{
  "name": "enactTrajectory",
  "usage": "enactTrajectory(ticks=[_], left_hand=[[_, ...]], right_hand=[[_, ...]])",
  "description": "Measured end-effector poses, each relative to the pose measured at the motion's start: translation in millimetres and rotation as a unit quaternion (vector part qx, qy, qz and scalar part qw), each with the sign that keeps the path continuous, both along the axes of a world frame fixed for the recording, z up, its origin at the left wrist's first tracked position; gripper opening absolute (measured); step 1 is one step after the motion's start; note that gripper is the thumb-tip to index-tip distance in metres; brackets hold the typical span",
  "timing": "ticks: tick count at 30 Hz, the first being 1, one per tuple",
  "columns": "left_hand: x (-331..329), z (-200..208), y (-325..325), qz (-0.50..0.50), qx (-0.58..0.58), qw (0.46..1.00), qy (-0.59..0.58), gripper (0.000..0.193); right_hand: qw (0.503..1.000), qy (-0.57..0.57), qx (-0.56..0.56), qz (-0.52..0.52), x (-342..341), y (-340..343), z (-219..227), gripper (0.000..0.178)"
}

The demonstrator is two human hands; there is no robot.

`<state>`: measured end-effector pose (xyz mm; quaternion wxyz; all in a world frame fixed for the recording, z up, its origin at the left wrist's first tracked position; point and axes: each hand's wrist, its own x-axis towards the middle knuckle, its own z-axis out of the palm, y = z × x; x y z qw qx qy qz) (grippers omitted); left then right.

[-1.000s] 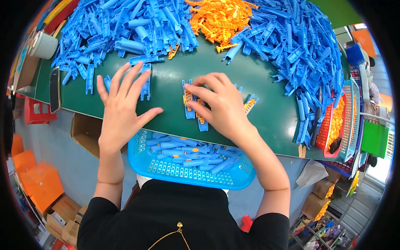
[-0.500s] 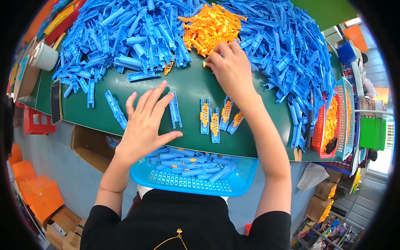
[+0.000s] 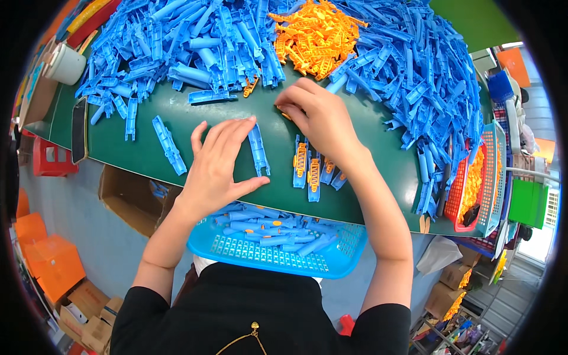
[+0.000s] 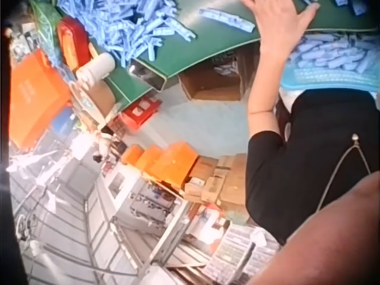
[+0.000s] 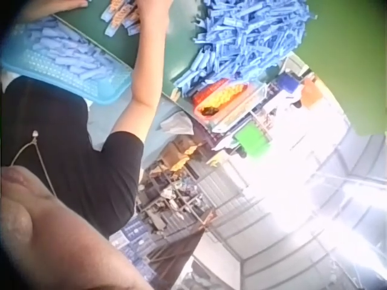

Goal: Assembling small blue and orange plastic components into toy units at a factory workbench.

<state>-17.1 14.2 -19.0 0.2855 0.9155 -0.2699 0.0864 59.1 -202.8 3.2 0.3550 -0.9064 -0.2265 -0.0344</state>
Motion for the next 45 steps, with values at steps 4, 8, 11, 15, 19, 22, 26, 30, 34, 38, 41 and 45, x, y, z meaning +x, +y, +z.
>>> enactTrajectory(ticks=[4, 8, 11, 15, 19, 22, 26, 30, 34, 38, 41, 45], left_hand=[[-2.1, 1.6, 3.0, 0.033, 0.006, 0.999, -0.006, 0.093], [-1.9, -0.2, 1.3, 0.038, 0.003, 0.999, -0.017, 0.091], [-4.4, 5.5, 1.8, 0.041, 0.034, 0.999, -0.010, 0.089], [-0.3, 6.3, 7.2, -0.015, 0.022, 0.997, -0.076, 0.049], [1.0, 2.3, 8.7, -0.072, 0.042, 0.990, -0.118, 0.029], [-9.6, 3.0, 0.3, -0.046, 0.071, 0.993, -0.081, 0.034], [-18.7, -6.0, -3.5, -0.005, -0.009, 0.999, -0.034, 0.036], [-19.3, 10.8, 4.8, -0.009, -0.061, 0.995, 0.076, 0.049], [-12.5, 15.3, 20.7, -0.101, -0.093, 0.988, 0.067, 0.084], [-15.8, 0.6, 12.8, -0.102, -0.057, 0.993, 0.032, 0.093], [-15.5, -2.1, 11.0, -0.082, -0.069, 0.994, 0.034, 0.089], [-15.5, -3.4, 9.8, -0.076, -0.084, 0.993, 0.019, 0.088]], right_hand=[[0.999, -0.016, 0.000, 0.052, 6.2, -1.4, -3.2, 0.009], [0.996, 0.077, 0.002, 0.034, 13.6, -4.6, 0.0, 0.009], [0.996, 0.058, -0.001, 0.063, 14.3, -4.6, 1.2, 0.007], [0.995, -0.048, -0.031, 0.081, 7.5, -4.1, -2.9, 0.007], [0.995, -0.099, -0.021, 0.000, -18.1, -2.8, 24.3, 0.006], [0.994, -0.105, -0.023, -0.036, -45.7, -5.6, 38.0, 0.007], [0.994, -0.042, -0.061, -0.075, -75.1, -4.9, 36.8, 0.008], [0.995, -0.072, -0.060, -0.042, -93.0, 7.7, 24.6, 0.010], [0.994, -0.087, -0.061, -0.015, -97.0, 18.4, 18.6, 0.013], [0.993, -0.104, -0.055, 0.024, -96.7, 37.5, 10.8, 0.014], [0.987, -0.119, -0.103, 0.017, -92.1, 43.8, 5.9, 0.015], [0.981, -0.128, -0.143, 0.015, -90.4, 46.2, 6.3, 0.015]])
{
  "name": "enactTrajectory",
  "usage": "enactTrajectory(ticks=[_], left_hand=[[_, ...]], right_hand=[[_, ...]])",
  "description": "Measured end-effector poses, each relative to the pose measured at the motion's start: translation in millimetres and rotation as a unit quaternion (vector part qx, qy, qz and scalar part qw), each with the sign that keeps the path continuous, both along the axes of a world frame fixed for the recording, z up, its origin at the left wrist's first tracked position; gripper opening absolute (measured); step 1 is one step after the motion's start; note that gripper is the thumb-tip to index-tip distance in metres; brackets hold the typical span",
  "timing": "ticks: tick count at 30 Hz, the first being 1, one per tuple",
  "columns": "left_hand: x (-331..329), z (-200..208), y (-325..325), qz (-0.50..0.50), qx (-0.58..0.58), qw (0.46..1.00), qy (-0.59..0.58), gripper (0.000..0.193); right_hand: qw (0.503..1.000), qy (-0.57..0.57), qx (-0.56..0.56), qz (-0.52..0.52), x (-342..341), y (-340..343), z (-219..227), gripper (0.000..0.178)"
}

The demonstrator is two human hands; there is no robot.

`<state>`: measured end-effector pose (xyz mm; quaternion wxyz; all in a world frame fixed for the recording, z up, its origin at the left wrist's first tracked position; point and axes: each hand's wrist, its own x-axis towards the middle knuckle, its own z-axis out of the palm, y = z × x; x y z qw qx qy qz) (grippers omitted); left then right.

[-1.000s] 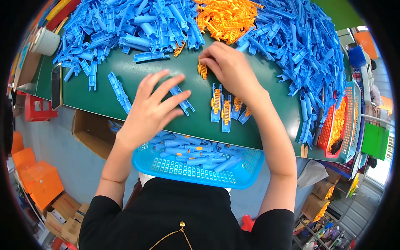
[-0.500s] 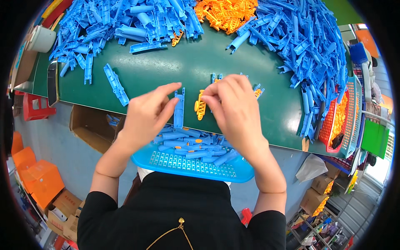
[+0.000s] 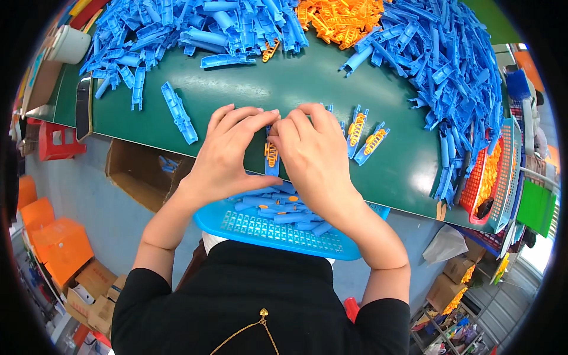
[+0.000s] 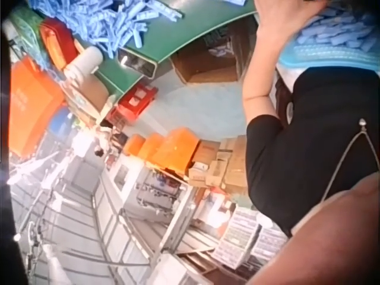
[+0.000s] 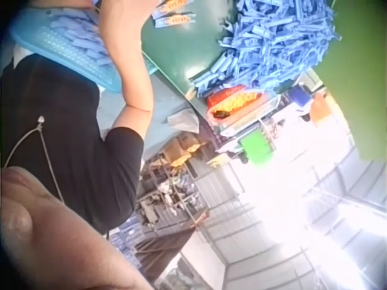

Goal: Assembling small blue and orange plastic components into toy units at a factory workbench.

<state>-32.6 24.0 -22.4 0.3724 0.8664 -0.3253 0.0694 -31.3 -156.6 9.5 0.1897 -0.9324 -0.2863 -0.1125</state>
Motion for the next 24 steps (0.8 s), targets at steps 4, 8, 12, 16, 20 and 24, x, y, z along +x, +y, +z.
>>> enactTrajectory(ticks=[4, 8, 12, 16, 20, 24], left_hand=[[-0.1, 0.3, 2.7, 0.007, 0.014, 1.000, 0.002, 0.089], [-0.1, 6.8, 2.3, -0.008, -0.020, 1.000, -0.006, 0.087], [9.4, 28.6, 38.1, 0.071, 0.035, 0.994, -0.069, 0.066], [15.3, 37.7, 99.9, 0.139, 0.124, 0.982, 0.006, 0.054], [24.2, 30.0, 111.1, 0.134, 0.200, 0.970, -0.038, 0.043], [50.1, 22.0, 98.3, 0.126, 0.122, 0.981, -0.081, 0.033]], right_hand=[[1.000, -0.028, 0.004, 0.004, -0.3, 5.1, -7.7, 0.015], [0.998, -0.037, 0.042, 0.009, 0.6, -2.3, -10.2, 0.015], [0.998, -0.062, -0.033, 0.008, 0.9, -15.6, 4.3, 0.016], [0.997, -0.003, -0.076, 0.015, 11.0, -45.2, 25.6, 0.009], [0.998, 0.012, -0.012, -0.060, 62.9, -60.6, 28.8, 0.009], [0.988, -0.121, -0.003, -0.098, 127.9, -51.3, 8.2, 0.011]])
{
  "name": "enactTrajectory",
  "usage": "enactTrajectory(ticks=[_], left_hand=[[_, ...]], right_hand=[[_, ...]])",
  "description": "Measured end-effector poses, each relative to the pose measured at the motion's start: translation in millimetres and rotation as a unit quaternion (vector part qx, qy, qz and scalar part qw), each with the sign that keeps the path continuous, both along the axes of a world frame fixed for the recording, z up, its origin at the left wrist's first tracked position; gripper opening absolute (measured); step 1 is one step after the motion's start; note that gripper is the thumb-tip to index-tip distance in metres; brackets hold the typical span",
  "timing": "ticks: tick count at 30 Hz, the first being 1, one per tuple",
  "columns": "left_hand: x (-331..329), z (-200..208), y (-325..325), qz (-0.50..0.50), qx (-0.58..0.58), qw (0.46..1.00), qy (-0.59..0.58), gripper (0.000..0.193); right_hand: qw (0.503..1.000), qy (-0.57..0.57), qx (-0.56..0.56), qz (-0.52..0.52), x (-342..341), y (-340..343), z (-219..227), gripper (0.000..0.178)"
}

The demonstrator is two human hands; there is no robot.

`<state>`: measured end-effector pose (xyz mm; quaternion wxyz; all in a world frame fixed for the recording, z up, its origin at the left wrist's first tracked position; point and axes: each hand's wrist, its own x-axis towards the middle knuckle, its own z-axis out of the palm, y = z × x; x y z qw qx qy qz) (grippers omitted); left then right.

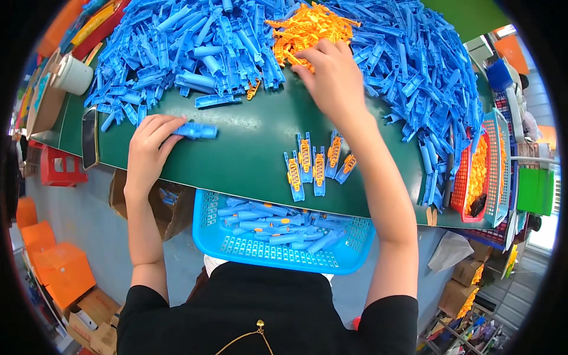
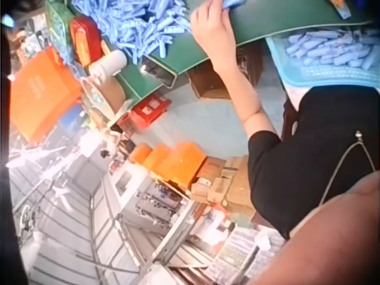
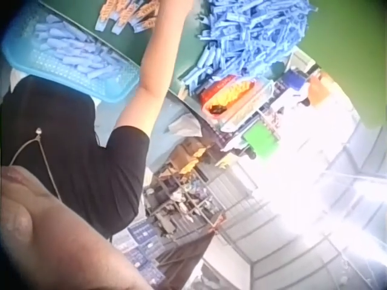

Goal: Assembling small blue and orange plastic components into toy units at a factory workbench.

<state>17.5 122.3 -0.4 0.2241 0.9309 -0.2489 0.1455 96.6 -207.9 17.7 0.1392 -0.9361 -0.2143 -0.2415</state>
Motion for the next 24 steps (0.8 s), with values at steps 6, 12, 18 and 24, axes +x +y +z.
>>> enactTrajectory(ticks=[6, 12, 18, 24], left_hand=[[-4.8, 3.2, -23.0, 0.093, -0.019, 0.986, -0.138, 0.035], [-30.9, -0.2, -52.2, 0.042, 0.002, 0.990, -0.136, 0.041], [-53.4, -10.3, -92.7, -0.042, 0.100, 0.992, -0.057, 0.050], [-36.0, 5.6, -84.3, -0.123, 0.001, 0.990, 0.070, 0.060]], right_hand=[[0.998, -0.034, -0.042, -0.027, 5.9, 9.3, -14.9, 0.011], [0.968, 0.190, 0.107, 0.128, -40.8, -0.8, -12.1, 0.024], [0.963, 0.198, 0.139, 0.119, -50.5, -16.2, 0.0, 0.024], [0.962, 0.208, 0.173, 0.050, -61.7, 4.9, 4.5, 0.010]])
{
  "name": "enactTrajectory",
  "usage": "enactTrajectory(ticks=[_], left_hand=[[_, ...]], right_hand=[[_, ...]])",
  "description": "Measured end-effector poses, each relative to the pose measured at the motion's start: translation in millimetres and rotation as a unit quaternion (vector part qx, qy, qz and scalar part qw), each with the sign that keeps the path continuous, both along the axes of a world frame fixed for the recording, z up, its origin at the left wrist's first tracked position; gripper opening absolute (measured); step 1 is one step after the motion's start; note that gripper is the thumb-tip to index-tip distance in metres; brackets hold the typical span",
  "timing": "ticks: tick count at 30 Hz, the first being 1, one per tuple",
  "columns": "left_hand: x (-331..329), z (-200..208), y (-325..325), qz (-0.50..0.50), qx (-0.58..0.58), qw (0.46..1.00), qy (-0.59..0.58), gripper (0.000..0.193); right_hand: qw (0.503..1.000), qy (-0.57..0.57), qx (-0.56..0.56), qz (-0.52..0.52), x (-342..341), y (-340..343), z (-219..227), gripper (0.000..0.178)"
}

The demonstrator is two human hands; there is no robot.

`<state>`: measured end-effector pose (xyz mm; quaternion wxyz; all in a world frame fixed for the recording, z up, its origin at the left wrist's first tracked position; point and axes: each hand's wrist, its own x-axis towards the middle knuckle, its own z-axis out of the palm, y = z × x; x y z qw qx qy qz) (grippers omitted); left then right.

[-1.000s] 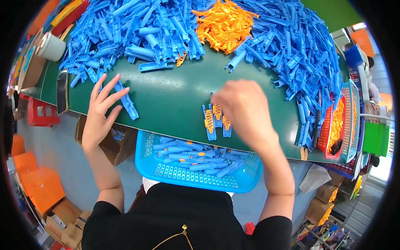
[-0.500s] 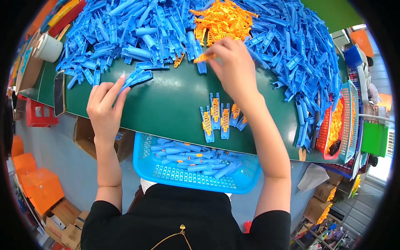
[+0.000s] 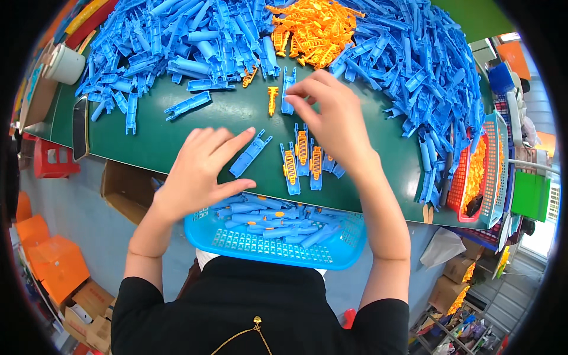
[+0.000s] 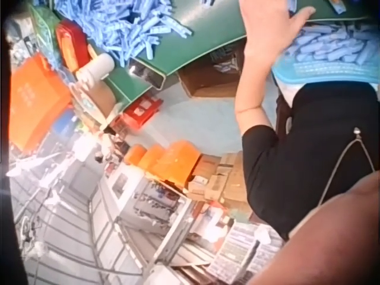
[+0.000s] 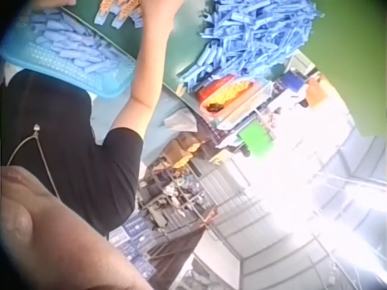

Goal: Assembling small blue and orange plastic components into toy units at a factory workbench.

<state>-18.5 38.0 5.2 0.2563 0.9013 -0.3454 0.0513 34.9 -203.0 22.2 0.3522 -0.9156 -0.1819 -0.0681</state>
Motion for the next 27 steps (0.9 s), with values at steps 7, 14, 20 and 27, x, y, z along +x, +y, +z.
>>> enactTrajectory(ticks=[7, 14, 20, 27], left_hand=[[10.5, -11.7, -3.1, -0.079, -0.022, 0.997, 0.006, 0.062], [-6.1, -12.1, -2.0, 0.034, 0.018, 0.999, -0.031, 0.071], [19.0, -13.8, 8.5, -0.015, -0.061, 0.998, 0.004, 0.095], [16.8, -23.5, -2.6, 0.016, -0.044, 0.999, -0.001, 0.099]], right_hand=[[0.989, -0.100, -0.098, 0.042, 16.6, 17.9, -16.2, 0.013], [0.999, 0.016, -0.030, -0.002, 14.3, 17.3, -15.2, 0.014], [0.999, -0.031, -0.016, 0.035, 21.5, 6.9, -23.1, 0.014], [0.995, 0.074, -0.035, 0.064, 34.9, 3.3, -11.9, 0.014]])
